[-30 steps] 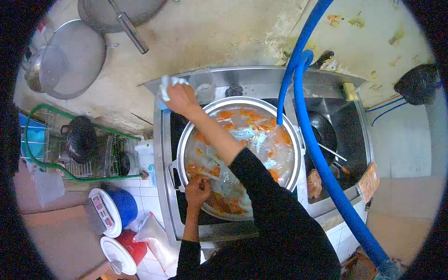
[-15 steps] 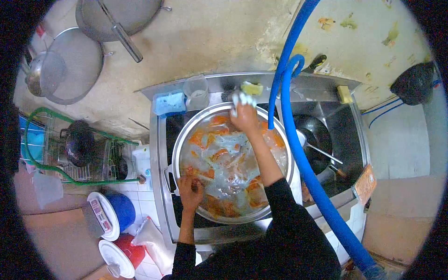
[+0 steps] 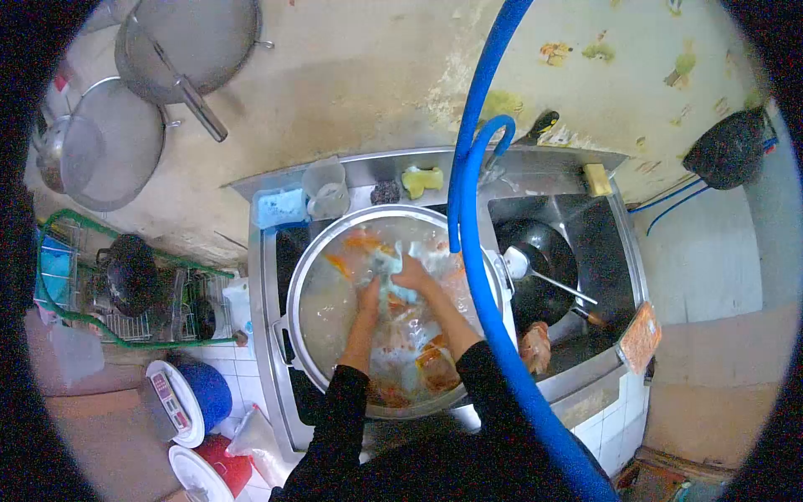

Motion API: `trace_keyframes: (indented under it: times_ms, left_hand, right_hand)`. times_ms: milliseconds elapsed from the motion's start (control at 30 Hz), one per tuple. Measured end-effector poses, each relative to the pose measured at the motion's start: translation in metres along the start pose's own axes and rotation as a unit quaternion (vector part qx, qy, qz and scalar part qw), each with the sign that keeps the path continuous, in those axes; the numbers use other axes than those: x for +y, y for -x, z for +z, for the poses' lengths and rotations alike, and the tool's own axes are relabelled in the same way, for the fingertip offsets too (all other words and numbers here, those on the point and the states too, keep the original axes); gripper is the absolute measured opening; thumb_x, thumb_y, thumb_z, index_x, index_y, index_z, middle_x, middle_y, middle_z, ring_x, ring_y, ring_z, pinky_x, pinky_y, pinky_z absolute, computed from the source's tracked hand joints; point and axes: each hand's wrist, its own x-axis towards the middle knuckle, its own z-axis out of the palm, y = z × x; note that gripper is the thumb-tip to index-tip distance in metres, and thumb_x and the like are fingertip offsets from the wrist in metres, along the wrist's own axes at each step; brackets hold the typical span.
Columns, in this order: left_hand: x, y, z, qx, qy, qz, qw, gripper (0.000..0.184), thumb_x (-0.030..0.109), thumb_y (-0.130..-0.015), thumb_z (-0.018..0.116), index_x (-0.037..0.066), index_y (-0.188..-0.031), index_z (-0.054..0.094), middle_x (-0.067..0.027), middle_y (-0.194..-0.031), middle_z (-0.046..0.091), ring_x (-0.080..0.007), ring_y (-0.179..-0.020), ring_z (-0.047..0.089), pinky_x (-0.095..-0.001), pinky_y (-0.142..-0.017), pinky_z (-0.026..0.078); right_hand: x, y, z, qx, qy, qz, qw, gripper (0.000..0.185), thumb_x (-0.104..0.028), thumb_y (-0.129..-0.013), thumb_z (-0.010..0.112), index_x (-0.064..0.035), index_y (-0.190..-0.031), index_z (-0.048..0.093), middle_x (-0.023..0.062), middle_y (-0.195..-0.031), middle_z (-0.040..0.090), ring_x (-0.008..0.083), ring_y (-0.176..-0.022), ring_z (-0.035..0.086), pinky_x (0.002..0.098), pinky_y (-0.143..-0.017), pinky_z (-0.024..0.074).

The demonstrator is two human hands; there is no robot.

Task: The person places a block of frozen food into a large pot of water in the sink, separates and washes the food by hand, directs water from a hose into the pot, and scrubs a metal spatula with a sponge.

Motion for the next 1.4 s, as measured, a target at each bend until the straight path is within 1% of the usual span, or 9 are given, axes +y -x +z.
trace_keyframes:
  times_ms: [133,367,500,567,667,733,833,1167,1400]
  left_hand:
    - [0.003,0.012,0.039,0.11,-0.017,0.059,0.992,0.067,0.052,-0.07,0.063,0.002,-0.114,0.05,-0.0165,-0.11,0.055,-0.0295,-0.101,0.052,-0.0383,-0.085,0.041]
    - [0.053,0.028,0.048,0.147,-0.114,0.038,0.982,0.062,0.057,-0.078,0.052,-0.001,-0.099,0.06,-0.0153,-0.094,0.062,-0.0297,-0.088,0.058,-0.0377,-0.076,0.045]
    - [0.034,0.005,0.027,0.02,-0.139,-0.058,0.988,0.058,0.055,-0.083,0.043,0.001,-0.093,0.062,-0.017,-0.082,0.061,-0.0273,-0.091,0.056,-0.0352,-0.078,0.042]
    - [0.017,-0.002,0.016,-0.071,-0.043,-0.066,0.994,0.058,0.055,-0.083,0.043,0.001,-0.089,0.063,-0.0185,-0.075,0.061,-0.0277,-0.094,0.054,-0.0367,-0.083,0.04]
    - [0.022,0.025,0.007,-0.113,-0.132,0.062,0.983,0.063,0.059,-0.079,0.047,0.002,-0.103,0.059,-0.0215,-0.089,0.059,-0.0291,-0.102,0.049,-0.0432,-0.093,0.032]
    - [0.032,0.045,0.014,0.129,-0.329,0.301,0.886,0.063,0.057,-0.079,0.048,0.005,-0.115,0.051,-0.0219,-0.111,0.051,-0.0315,-0.108,0.045,-0.0475,-0.098,0.024]
    - [0.021,0.041,0.037,0.1,-0.355,0.067,0.927,0.068,0.055,-0.078,0.052,0.005,-0.123,0.042,-0.0186,-0.129,0.039,-0.0351,-0.109,0.043,-0.0483,-0.096,0.027]
    - [-0.003,0.031,0.075,0.106,-0.112,0.034,0.987,0.057,0.051,-0.084,0.044,-0.003,-0.102,0.053,-0.0189,-0.104,0.052,-0.0286,-0.092,0.051,-0.0423,-0.082,0.036]
    - [0.044,0.022,0.068,0.099,-0.102,-0.001,0.99,0.053,0.044,-0.088,0.042,-0.006,-0.096,0.057,-0.0176,-0.09,0.06,-0.0239,-0.082,0.054,-0.039,-0.072,0.042]
  right_hand:
    - [0.002,0.018,0.025,0.174,-0.258,-0.225,0.923,0.057,-0.025,-0.064,0.065,0.003,-0.112,0.05,0.0203,-0.101,0.059,0.0326,-0.085,0.06,0.038,-0.077,0.0474]
    - [0.063,-0.012,0.046,0.275,-0.108,0.006,0.955,0.042,-0.022,-0.067,0.062,-0.0024,-0.104,0.057,0.0182,-0.099,0.06,0.0308,-0.084,0.06,0.0366,-0.075,0.0472]
    - [-0.002,0.05,-0.029,0.147,-0.045,-0.006,0.988,0.043,-0.034,-0.066,0.066,-0.0063,-0.099,0.061,0.0211,-0.092,0.059,0.0351,-0.09,0.056,0.0428,-0.084,0.0405]
    - [-0.013,0.07,-0.05,0.144,-0.011,-0.24,0.96,0.047,-0.04,-0.065,0.069,-0.011,-0.101,0.062,0.0158,-0.101,0.056,0.0262,-0.098,0.05,0.0401,-0.086,0.0354]
    - [-0.001,0.094,-0.064,0.187,0.16,-0.147,0.958,0.066,-0.052,-0.064,0.068,-0.017,-0.118,0.053,0.0157,-0.107,0.051,0.0298,-0.096,0.047,0.0437,-0.089,0.0308]
    - [0.004,0.093,-0.069,0.221,0.149,-0.078,0.961,0.077,-0.058,-0.065,0.065,-0.0173,-0.127,0.045,0.0168,-0.117,0.047,0.0328,-0.102,0.046,0.0438,-0.088,0.0332]
    - [0.03,0.066,-0.046,0.164,0.099,-0.07,0.979,0.073,-0.054,-0.067,0.064,-0.0163,-0.127,0.045,0.0174,-0.118,0.046,0.0336,-0.104,0.045,0.0439,-0.089,0.0333]
    - [0.057,0.025,0.022,0.107,-0.108,-0.016,0.988,0.056,-0.037,-0.076,0.058,-0.0117,-0.124,0.043,0.0205,-0.125,0.04,0.0378,-0.111,0.04,0.0441,-0.09,0.0337]
    - [0.002,0.046,-0.053,-0.053,-0.104,0.069,0.991,0.044,-0.024,-0.083,0.054,-0.0084,-0.122,0.042,0.0226,-0.129,0.036,0.0406,-0.117,0.036,0.0443,-0.091,0.034]
